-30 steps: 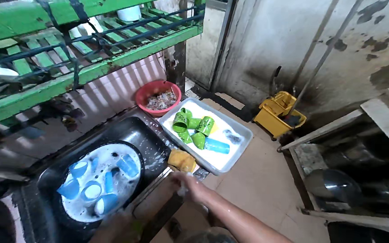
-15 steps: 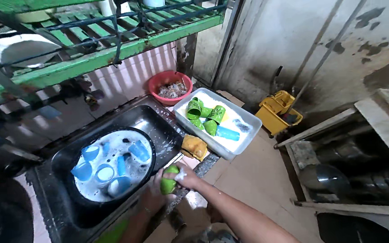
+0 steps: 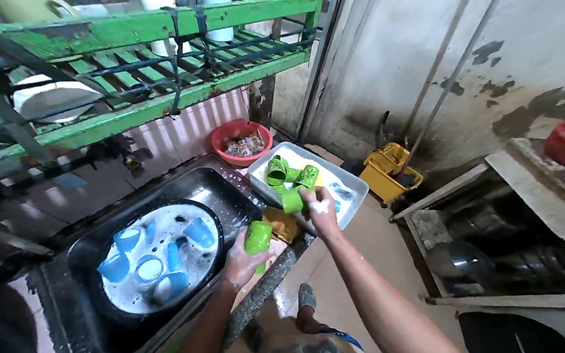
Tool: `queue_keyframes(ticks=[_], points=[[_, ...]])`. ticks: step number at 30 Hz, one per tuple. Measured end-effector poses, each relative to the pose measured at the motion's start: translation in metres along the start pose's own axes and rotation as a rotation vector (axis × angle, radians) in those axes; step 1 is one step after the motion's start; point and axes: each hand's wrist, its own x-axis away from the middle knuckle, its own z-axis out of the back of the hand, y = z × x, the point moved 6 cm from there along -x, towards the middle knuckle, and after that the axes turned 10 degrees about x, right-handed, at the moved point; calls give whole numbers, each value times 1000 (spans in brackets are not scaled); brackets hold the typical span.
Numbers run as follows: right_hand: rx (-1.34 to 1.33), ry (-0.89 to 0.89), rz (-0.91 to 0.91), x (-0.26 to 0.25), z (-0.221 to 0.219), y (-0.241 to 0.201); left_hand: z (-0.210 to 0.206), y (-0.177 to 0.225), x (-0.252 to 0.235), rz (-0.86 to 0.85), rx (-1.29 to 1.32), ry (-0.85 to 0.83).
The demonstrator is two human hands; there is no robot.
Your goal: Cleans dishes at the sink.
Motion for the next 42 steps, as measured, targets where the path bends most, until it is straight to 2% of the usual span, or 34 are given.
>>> queue_keyframes(ticks=[2, 5, 8, 10, 12, 14, 16, 18, 21, 24, 27, 29, 31, 33, 36, 39, 42], points=[[-38, 31, -42, -33, 5, 13, -16, 20, -7, 3, 15, -38], [-19, 15, -37, -59, 4, 25, -43, 60, -23, -90, -55, -66], [3, 40, 46, -37, 6, 1, -64, 93, -38, -171, -247, -24], [-8, -68, 57, -19, -1, -13, -81, 106, -48, -206, -365, -36], [-28, -99, -1, -15, -3, -14, -98, 114, -51, -206, -448, -68], [-113, -24, -64, -27, 2, -6, -106, 115, -52, -147, -435, -98], [-160, 83, -118, -50, 16, 6, -110, 108, -52, -62, -371, -128], [-117, 104, -145, -78, 29, 12, -111, 99, -52, -9, -249, -107], [-63, 6, -128, -113, 32, 12, -114, 89, -65, 24, 43, -32], [-72, -72, -31, -142, 36, 12, -111, 100, -83, -75, 185, 73], [377, -135, 108, -161, 54, 25, -108, 106, -95, -115, 332, 160], [681, -302, 150, -171, 48, 44, -115, 104, -94, -95, 424, 195], [809, -499, 243, -184, 28, 67, -128, 102, -101, -95, 544, 227], [794, -645, 315, -196, 13, 74, -143, 103, -115, -155, 681, 261], [821, -797, 297, -211, -5, 84, -160, 100, -125, -162, 624, 333], [944, -815, 319, -217, -17, 87, -173, 100, -132, -158, 550, 484], [1040, -822, 417, -203, -21, 82, -186, 102, -127, -201, 543, 570]])
